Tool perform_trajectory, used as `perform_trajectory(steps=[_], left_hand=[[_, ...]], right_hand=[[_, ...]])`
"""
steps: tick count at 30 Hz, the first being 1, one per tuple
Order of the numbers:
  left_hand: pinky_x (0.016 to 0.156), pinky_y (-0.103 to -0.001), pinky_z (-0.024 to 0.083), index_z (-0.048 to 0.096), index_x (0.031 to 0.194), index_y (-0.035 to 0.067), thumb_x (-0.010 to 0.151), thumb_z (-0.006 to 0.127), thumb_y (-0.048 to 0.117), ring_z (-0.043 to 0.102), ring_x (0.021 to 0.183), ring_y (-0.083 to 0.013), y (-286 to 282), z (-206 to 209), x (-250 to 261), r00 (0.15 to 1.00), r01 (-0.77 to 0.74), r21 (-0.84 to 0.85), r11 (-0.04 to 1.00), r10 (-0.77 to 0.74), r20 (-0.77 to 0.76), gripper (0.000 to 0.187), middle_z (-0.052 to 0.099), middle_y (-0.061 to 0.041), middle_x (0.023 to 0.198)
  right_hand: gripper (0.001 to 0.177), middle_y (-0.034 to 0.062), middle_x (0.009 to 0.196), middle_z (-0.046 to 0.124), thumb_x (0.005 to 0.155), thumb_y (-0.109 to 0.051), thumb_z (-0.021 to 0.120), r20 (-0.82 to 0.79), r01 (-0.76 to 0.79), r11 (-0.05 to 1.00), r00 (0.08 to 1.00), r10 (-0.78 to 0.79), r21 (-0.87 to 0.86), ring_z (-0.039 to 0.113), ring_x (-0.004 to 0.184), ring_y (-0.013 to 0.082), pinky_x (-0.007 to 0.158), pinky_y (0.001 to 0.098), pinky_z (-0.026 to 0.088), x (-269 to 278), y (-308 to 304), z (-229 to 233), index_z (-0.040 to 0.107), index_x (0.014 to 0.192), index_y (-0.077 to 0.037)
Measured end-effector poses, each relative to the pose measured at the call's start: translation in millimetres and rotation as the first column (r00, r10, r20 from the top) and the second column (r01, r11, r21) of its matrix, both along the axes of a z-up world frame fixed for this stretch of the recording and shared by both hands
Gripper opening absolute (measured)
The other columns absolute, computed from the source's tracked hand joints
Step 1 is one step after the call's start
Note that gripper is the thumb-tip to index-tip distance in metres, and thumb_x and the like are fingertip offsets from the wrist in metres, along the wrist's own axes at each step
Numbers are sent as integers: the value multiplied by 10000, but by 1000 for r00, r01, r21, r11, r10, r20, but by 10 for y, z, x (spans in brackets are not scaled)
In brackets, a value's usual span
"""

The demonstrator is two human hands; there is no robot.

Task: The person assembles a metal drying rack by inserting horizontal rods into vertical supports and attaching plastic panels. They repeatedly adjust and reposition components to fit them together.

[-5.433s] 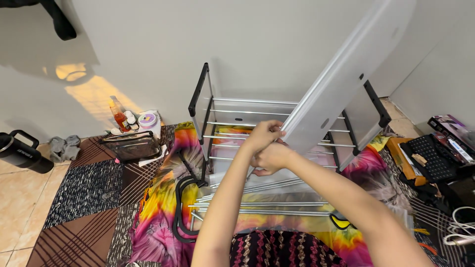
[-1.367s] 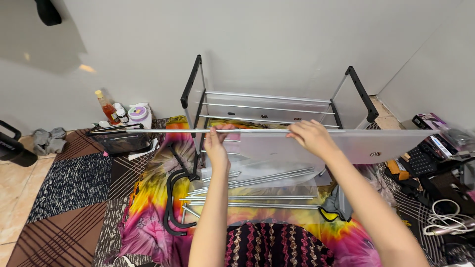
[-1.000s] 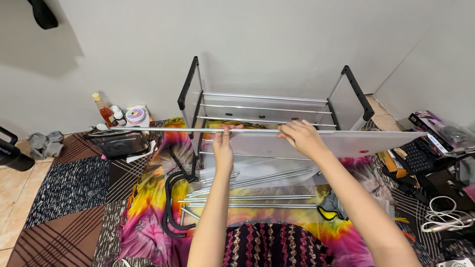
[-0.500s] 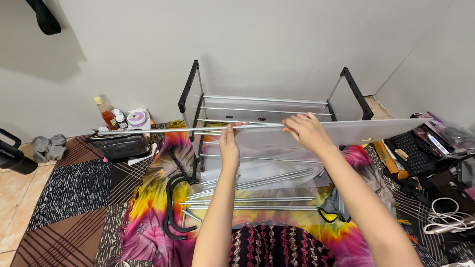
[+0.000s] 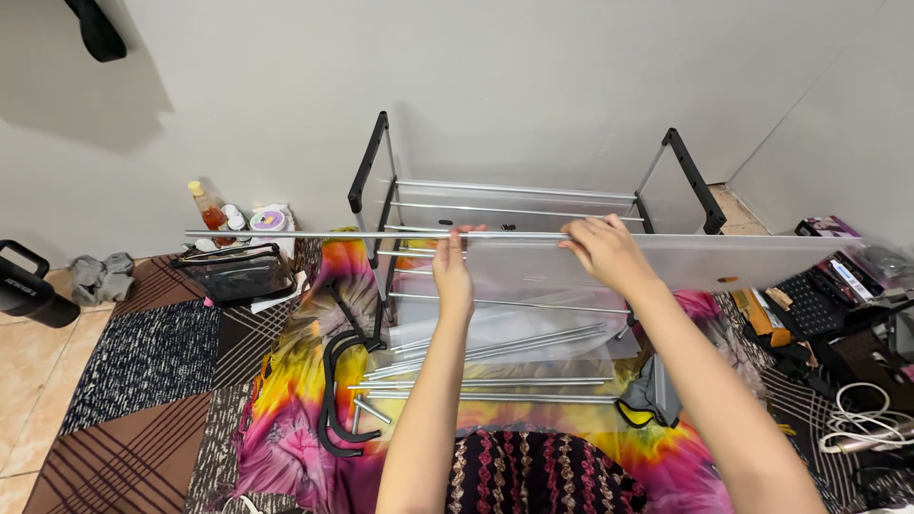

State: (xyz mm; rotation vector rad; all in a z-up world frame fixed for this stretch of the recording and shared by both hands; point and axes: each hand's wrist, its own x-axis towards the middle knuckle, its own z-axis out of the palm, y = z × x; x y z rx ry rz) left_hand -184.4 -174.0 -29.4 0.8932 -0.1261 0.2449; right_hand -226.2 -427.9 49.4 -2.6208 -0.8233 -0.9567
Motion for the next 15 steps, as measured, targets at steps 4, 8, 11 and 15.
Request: perform_trajectory(steps=[4,8,11,15], left_hand=[[954,-305,495,610,1151,48,1104,460,360,640,1057,-157,174,77,15,999,-42,66,997,42,6,349,771,-135,1159],[1043,-266,430,601,1215,93,1078,443,353,632,1141,-126,28,112,-47,998,6,201,980,-17,53,334,745,-124,1191],[1019,-300,467,613,1155,59,1095,465,337,655,1082,-158,-123,57,-79,997,49,153,987,-57,46,321,760,-160,1163],[1026,-315,464,618,1127,33,1118,462,335,642,1078,-174,-73,-1,-39,998,-27,85,996,22,59,340,755,-168,1188]], right_hand=[[169,42,968,736,938,-232,709,-19,70,997,997,-71,-11,659,886,235,853,384,435,-28,-120,66,670,983,-74],[178,56,968,724,944,-234,704,-1,34,999,999,-34,-5,661,910,246,854,381,435,-58,-77,39,665,992,-68],[183,59,962,720,958,-234,694,-29,42,999,999,-42,4,656,910,246,868,381,439,-54,-11,-23,664,1008,-61],[191,54,952,717,959,-255,684,-60,52,998,997,-50,39,653,910,245,859,383,439,-38,-79,-69,673,1007,-70]])
